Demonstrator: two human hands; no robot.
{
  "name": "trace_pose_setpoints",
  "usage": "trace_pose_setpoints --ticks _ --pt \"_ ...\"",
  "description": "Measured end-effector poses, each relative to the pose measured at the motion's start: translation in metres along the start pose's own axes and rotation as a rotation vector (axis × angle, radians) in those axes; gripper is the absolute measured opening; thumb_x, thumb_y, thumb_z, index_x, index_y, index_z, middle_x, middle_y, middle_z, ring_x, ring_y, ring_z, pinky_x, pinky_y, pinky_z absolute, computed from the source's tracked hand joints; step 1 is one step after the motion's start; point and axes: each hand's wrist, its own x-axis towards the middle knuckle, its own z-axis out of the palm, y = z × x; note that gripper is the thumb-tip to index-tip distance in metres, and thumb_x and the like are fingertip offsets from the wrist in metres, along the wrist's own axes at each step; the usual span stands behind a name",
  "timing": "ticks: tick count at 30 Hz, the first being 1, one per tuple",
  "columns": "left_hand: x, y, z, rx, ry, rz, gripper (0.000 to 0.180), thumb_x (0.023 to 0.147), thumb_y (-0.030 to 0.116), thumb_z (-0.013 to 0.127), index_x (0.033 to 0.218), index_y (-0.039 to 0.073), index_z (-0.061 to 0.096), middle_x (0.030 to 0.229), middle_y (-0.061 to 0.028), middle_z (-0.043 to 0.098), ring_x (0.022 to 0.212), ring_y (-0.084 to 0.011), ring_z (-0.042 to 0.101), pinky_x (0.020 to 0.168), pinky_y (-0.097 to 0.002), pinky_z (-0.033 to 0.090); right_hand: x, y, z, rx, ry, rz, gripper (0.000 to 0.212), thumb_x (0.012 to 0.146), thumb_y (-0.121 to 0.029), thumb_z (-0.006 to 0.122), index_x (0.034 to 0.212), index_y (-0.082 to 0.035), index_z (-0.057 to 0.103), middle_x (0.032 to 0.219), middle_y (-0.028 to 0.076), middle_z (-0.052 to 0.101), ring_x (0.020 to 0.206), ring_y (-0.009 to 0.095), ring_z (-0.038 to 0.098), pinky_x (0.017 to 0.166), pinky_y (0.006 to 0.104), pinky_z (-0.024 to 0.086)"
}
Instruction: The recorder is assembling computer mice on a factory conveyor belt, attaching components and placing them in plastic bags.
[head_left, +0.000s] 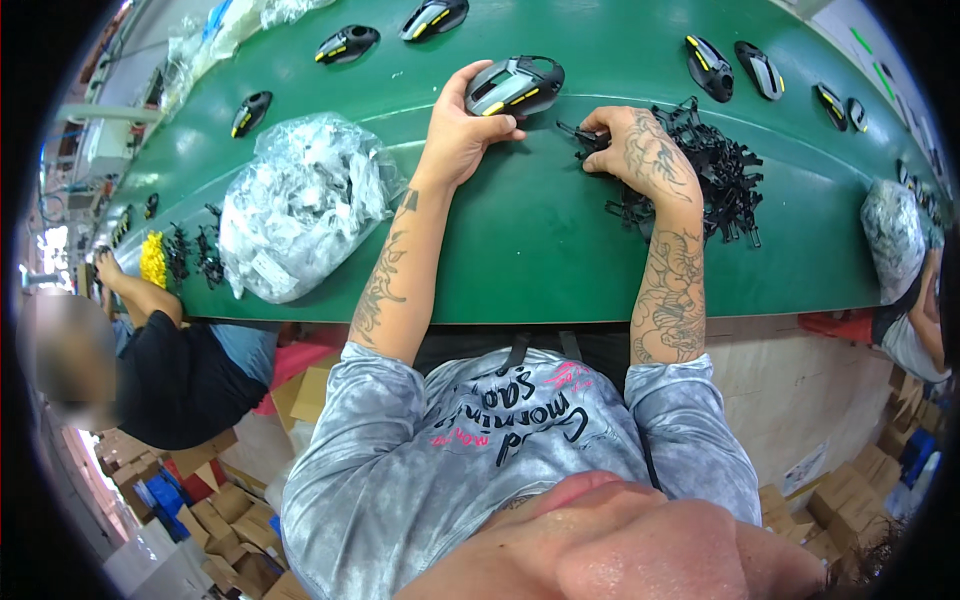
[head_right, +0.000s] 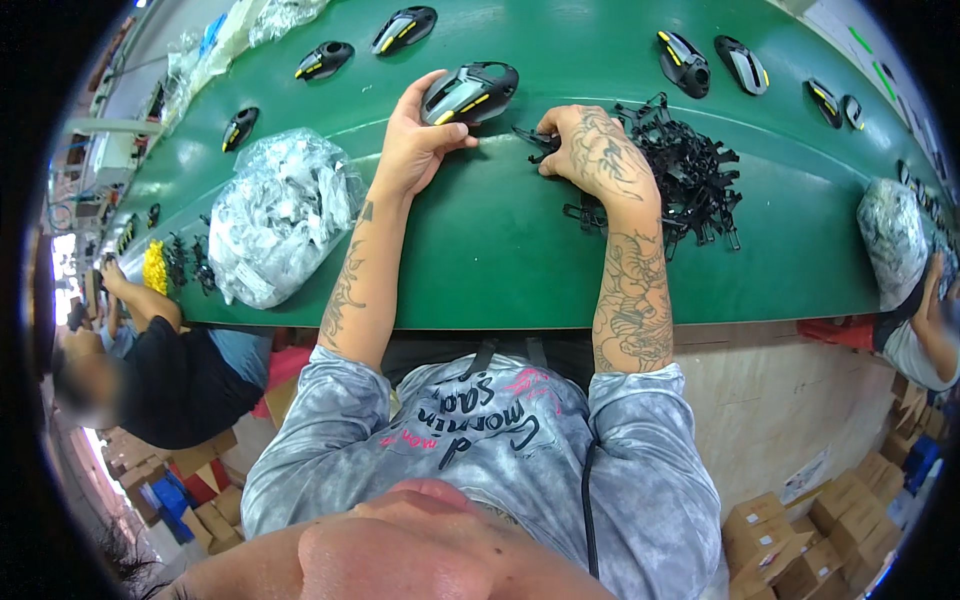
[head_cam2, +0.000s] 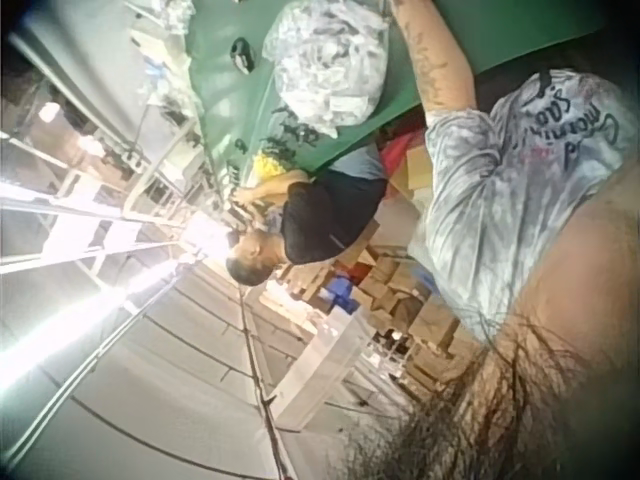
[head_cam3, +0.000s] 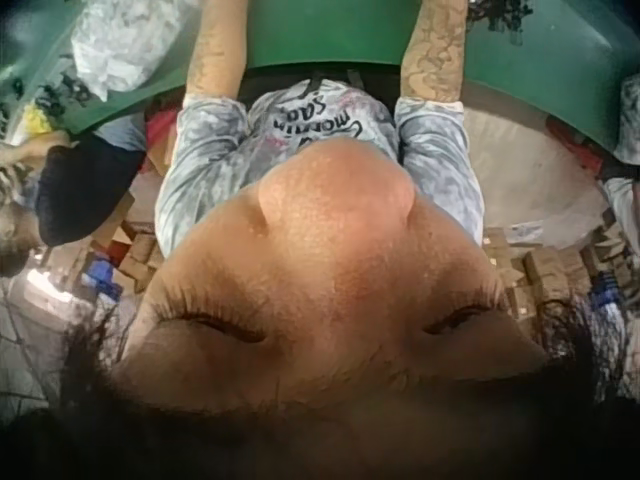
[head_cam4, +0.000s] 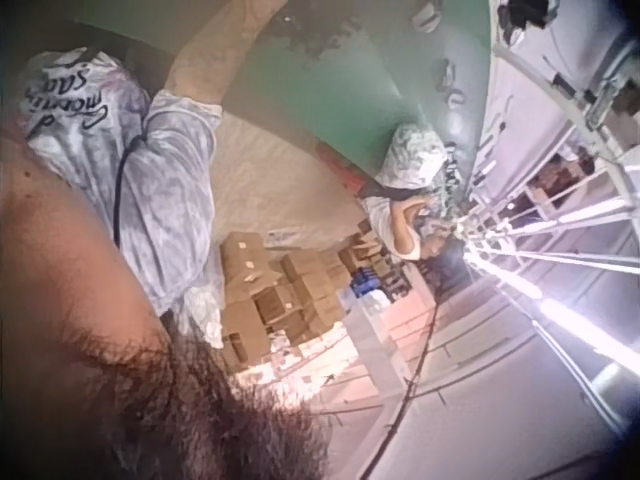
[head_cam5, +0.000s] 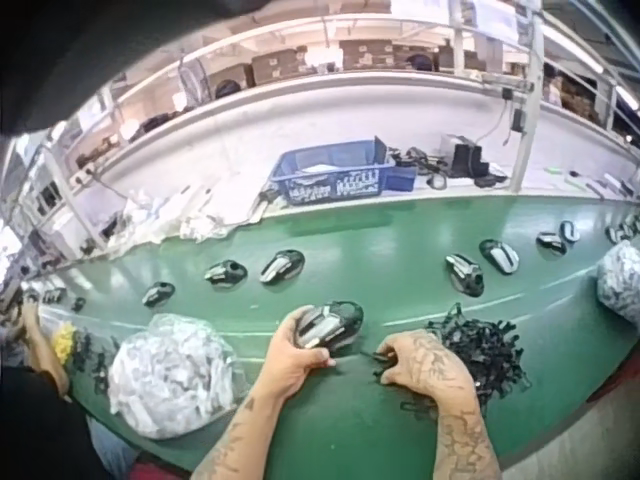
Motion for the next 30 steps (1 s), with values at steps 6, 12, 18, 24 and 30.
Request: trace_pose_setpoints --ticks 6,12,18,24,30 --pt "0.020 -0.013 -0.023 -0.173 -0.091 -0.002 0.073 0.086 -0.011 0.067 0.152 -0.004 0.035 0.137 -0.0193 0.053 0.123 -0.0333 0.061 0.108 -0.0559 0.053 0.003 -0.006 -0.001 0.223 -0.130 -0.094 0.042 0.079 -0.008 0.080 0.120 0.000 0.072 0.105 0.017 0.076 0.098 0.026 0.073 0.090 0.0354 0.057" --pt "0.016 -0.014 -0.024 -0.384 -0.080 0.026 0.062 0.093 -0.010 0.057 0.151 -0.003 0.037 0.136 -0.0224 0.055 0.125 -0.0335 0.060 0.106 -0.0560 0.054 0.008 -0.005 0.003 0.298 -0.194 -0.196 0.033 0.079 -0.013 0.083 0.108 0.001 0.077 0.099 0.013 0.075 0.090 0.025 0.072 0.085 0.0339 0.056" --pt "0.014 -0.010 -0.021 -0.407 -0.020 0.053 0.059 0.094 -0.010 0.056 0.150 -0.003 0.040 0.134 -0.0238 0.058 0.122 -0.0336 0.063 0.105 -0.0525 0.056 0.012 -0.012 0.013 0.455 -0.106 -0.187 0.037 0.081 -0.021 0.086 0.107 0.004 0.075 0.094 0.010 0.074 0.087 0.018 0.068 0.081 0.0313 0.053" --pt "0.011 -0.008 -0.018 -0.309 -0.066 0.038 0.063 0.093 -0.011 0.057 0.152 -0.004 0.039 0.134 -0.0249 0.059 0.122 -0.0334 0.063 0.104 -0.0508 0.057 0.012 -0.027 0.020 0.428 -0.063 -0.240 0.040 0.076 -0.022 0.090 0.104 0.002 0.076 0.090 0.008 0.074 0.084 0.016 0.067 0.080 0.0303 0.054" --pt "0.010 -0.007 -0.017 -0.293 -0.040 0.036 0.061 0.093 -0.010 0.057 0.151 -0.008 0.038 0.135 -0.0242 0.058 0.122 -0.0326 0.063 0.100 -0.0477 0.061 0.015 -0.029 0.026 0.485 -0.046 -0.192 0.033 0.072 -0.018 0.091 0.092 0.001 0.073 0.085 0.005 0.073 0.081 0.014 0.067 0.076 0.0286 0.055"
